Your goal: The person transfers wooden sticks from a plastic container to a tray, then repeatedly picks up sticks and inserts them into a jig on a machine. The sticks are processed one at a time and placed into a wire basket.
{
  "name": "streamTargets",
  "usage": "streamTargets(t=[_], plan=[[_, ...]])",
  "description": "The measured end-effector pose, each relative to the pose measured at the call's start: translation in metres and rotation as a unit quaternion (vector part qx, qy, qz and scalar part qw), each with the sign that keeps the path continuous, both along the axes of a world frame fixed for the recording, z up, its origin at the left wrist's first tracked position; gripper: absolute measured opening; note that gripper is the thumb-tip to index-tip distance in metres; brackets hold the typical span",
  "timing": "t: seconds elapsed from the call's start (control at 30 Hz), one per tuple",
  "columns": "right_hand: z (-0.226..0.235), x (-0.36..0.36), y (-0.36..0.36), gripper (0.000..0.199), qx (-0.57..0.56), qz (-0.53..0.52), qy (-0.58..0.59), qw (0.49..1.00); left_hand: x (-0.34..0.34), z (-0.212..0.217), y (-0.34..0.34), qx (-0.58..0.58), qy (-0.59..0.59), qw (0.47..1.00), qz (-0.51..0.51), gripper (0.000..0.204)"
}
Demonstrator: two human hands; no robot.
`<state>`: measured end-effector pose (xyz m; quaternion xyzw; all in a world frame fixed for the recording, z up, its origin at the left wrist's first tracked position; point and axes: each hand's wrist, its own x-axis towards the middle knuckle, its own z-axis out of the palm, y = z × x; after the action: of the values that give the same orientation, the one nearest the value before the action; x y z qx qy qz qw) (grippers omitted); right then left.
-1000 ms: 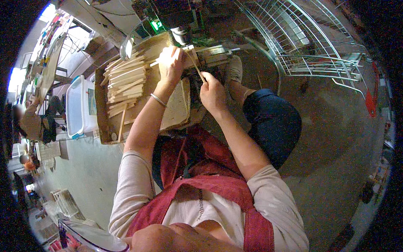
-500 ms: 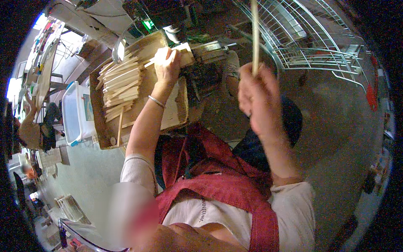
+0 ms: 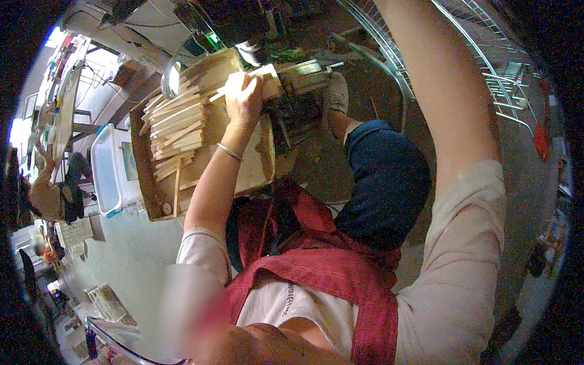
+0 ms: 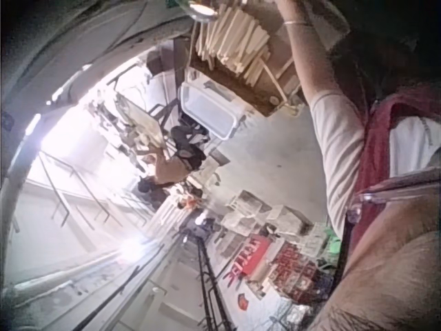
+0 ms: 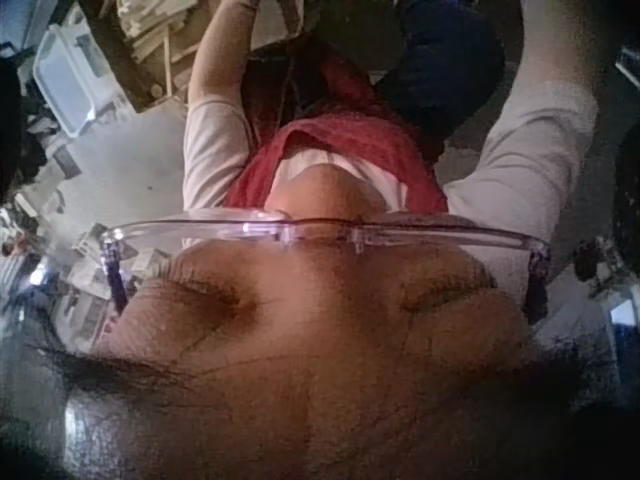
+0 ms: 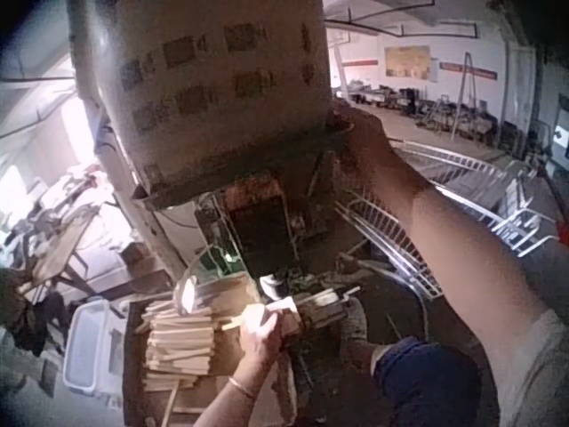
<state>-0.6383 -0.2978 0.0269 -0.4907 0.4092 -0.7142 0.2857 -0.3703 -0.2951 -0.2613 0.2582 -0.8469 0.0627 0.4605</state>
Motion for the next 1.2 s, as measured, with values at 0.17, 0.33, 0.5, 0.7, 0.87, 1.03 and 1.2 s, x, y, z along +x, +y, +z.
streamTargets(t=[0.17,0.33,0.5,0.7,0.87,1.03,1.2], plan=[[-0.009,-0.028,-0.042,0.026,-0.057,-0.083,0.03,0.994,0.0,0.004,0.002,0.008,-0.009,1.0,0.001,0.013],[0.002,-0.009,-0.016,0.026,-0.024,-0.13,-0.055,0.99,-0.001,0.012,0.006,0.008,-0.005,1.0,-0.004,0.012],[0.006,0.008,0.016,0.027,0.019,-0.13,-0.057,0.99,0.0,0.01,0.005,0.009,-0.006,1.0,0.005,0.012],[-0.001,0.002,0.019,0.027,-0.027,-0.131,-0.031,0.991,-0.002,0.006,0.002,0.012,-0.001,1.0,0.009,0.012],[0.0,0.013,0.036,0.03,-0.005,-0.118,-0.054,0.992,-0.003,0.0,-0.002,0.006,0.008,1.0,0.009,0.013],[-0.003,0.014,0.043,0.034,0.006,-0.126,-0.058,0.99,-0.003,0.005,0.001,0.008,0.004,1.0,0.009,0.014],[-0.001,0.024,0.054,0.035,0.016,-0.161,-0.044,0.986,-0.003,0.005,0.002,0.008,0.007,1.0,0.014,0.013]])
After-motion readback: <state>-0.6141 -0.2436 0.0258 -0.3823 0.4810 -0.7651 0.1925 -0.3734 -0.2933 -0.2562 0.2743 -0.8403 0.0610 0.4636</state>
